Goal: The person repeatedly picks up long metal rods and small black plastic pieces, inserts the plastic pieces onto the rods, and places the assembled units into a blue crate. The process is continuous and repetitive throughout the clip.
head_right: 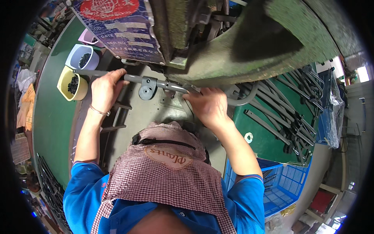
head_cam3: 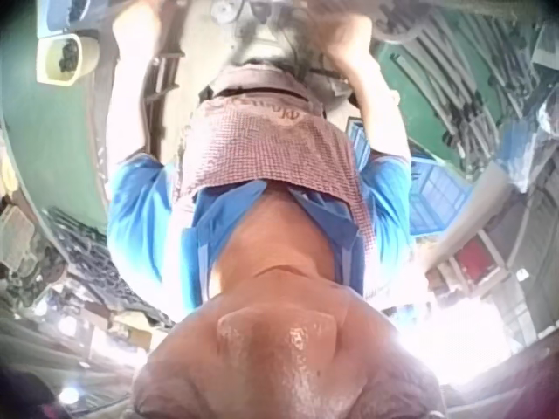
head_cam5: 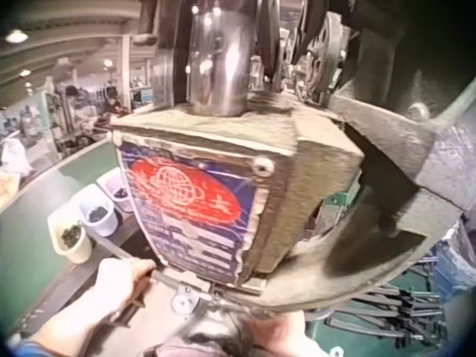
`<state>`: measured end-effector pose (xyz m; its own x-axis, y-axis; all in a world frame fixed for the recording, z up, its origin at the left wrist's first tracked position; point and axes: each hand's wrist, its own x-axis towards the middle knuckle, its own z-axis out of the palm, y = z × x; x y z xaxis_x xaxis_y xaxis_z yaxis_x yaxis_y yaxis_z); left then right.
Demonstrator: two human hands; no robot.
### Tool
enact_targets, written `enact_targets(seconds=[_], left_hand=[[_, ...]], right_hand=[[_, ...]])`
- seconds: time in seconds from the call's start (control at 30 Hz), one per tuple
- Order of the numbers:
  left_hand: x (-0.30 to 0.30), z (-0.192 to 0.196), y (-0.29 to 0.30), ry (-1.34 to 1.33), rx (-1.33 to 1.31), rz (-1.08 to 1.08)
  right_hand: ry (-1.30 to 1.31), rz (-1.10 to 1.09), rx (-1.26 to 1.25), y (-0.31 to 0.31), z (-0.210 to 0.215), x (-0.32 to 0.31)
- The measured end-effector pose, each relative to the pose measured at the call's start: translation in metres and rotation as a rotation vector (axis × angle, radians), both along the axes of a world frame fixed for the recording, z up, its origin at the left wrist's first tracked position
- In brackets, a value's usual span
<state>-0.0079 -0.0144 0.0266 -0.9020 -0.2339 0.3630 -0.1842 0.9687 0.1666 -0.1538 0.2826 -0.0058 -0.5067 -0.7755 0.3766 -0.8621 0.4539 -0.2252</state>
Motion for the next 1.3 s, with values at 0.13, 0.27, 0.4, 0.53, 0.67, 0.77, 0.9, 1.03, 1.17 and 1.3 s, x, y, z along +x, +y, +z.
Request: enact_targets(seconds=[0.13,0.27,0.4,0.53,0.67,0.77,0.9,1.03,1.17,1.3], left_hand=[[-0.021,0.006,-0.022,-0.018,-0.008,-0.060],[-0.033,0.002,-0.029,-0.162,-0.024,-0.112],[-0.035,-0.014,-0.035,-0.222,0.092,-0.099],[-0.028,-0.014,-0.030,-0.187,0.975,-0.214],[-0.018,-0.012,0.006,-0.150,1.861,-0.396],[-0.013,-0.011,0.026,-0.133,1.923,-0.451],[-0.010,-0.009,0.039,-0.170,1.664,-0.420],[-0.004,-0.015,0.038,-0.154,1.615,-0.514],[-0.003,-0.016,0.009,0.109,0.858,-0.325],[-0.002,-0.013,-0.014,0.029,0.291,0.024]], right_hand=[[-0.058,-0.109,-0.053,-0.017,-0.005,0.001],[-0.114,-0.150,-0.017,-0.024,-0.009,-0.001],[-0.217,-0.191,0.028,-0.026,-0.028,-0.004],[-0.197,-0.218,-0.029,-0.029,-0.022,0.007],[-0.030,-0.037,-0.433,-0.047,-0.005,0.031],[-0.178,0.106,-0.555,-0.077,0.013,0.056],[-0.311,0.111,-0.585,-0.099,0.005,0.068],[-0.580,0.098,-0.696,-0.089,-0.003,0.070],[-0.523,-0.031,-0.711,-0.062,-0.013,0.054],[-0.218,-0.134,-0.485,-0.055,-0.012,0.027]])
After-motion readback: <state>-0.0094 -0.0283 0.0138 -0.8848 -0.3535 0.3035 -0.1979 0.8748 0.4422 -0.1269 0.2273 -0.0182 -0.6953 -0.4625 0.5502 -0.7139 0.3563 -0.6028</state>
